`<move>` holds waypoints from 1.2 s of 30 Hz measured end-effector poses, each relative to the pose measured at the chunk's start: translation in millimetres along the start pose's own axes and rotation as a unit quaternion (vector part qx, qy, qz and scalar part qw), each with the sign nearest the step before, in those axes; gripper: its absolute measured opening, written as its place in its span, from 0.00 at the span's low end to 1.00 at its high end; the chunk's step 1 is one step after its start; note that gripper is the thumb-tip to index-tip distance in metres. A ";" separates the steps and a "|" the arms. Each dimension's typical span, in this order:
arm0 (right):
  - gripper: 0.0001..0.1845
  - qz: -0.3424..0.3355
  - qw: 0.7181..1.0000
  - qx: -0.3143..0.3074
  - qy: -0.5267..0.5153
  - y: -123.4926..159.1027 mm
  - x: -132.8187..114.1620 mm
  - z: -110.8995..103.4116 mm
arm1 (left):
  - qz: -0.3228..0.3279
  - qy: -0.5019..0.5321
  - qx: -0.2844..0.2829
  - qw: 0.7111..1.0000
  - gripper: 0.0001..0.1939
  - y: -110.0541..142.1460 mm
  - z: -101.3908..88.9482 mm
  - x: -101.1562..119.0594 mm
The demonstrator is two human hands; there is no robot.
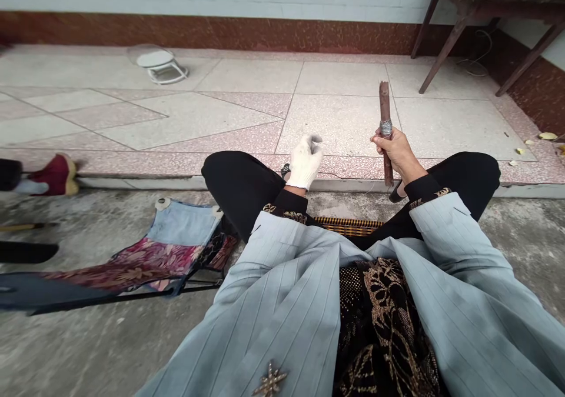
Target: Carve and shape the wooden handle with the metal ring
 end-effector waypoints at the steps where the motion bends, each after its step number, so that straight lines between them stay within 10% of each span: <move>1: 0.12 -0.003 1.000 0.013 0.005 -1.0 -1.5 -2.9 | 0.013 -0.036 0.011 0.999 0.17 -1.8 -2.5 -2.1; 11: 0.12 0.000 0.997 0.080 -0.001 -2.7 -4.7 -23.2 | -0.046 0.138 0.111 0.983 0.10 -10.3 -20.2 -20.5; 19: 0.14 0.024 0.997 0.074 -0.014 -2.2 3.1 -23.7 | -0.070 0.419 0.020 0.905 0.13 -0.8 -5.6 -9.3; 27: 0.15 0.057 0.993 0.062 -0.080 -0.8 5.6 -22.5 | -0.050 0.493 -0.018 0.868 0.10 0.7 -16.8 -4.1; 32: 0.14 0.072 0.990 0.073 -0.098 -3.3 4.1 -31.5 | -0.012 0.425 -0.108 0.899 0.13 5.1 -39.0 12.1; 36: 0.12 0.074 0.991 0.079 -0.082 -5.0 1.4 -38.4 | 0.077 0.130 -0.224 0.963 0.14 4.6 -45.9 19.1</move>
Point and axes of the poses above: each hand's wrist, its own y-axis away from the middle knuckle, its own z-axis out of the palm, x = y × z, the point moved 3 cm from there along -y, towards the middle knuckle, and after that the axes turned 7 degrees about -z, right-handed, at the moved point
